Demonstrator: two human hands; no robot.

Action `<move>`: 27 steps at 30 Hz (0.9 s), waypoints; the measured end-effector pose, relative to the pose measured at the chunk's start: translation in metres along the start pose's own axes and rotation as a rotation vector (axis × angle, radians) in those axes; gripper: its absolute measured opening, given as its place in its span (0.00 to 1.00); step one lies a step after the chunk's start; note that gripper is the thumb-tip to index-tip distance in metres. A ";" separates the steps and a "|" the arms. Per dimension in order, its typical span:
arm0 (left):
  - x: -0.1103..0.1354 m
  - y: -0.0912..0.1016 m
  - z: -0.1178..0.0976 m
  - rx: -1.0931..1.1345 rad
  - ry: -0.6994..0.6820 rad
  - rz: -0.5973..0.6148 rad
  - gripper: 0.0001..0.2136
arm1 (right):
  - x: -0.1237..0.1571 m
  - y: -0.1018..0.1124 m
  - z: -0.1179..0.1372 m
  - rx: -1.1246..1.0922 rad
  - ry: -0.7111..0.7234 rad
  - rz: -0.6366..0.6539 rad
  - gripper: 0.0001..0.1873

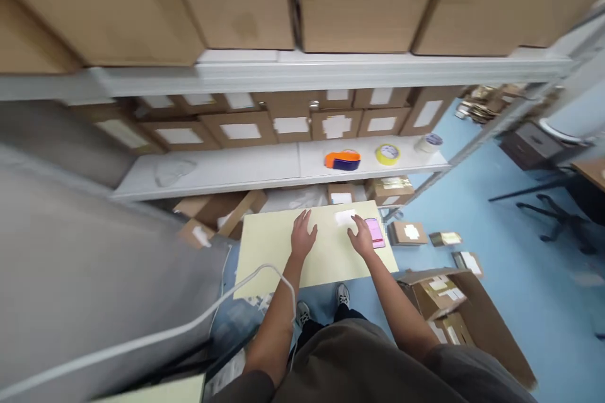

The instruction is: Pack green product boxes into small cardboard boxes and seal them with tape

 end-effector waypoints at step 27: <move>0.434 0.177 0.134 -0.064 1.029 -0.992 0.25 | 0.259 -0.208 0.269 -0.503 0.707 1.258 0.31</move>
Point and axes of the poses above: each hand's wrist, its own x-axis away from the middle knuckle, its own y-axis out of the back of the hand, z = x × y, the point moved 2 cm from there along -x, towards the middle knuckle, and after that the axes turned 9 degrees about -z, right-handed, at the moved point
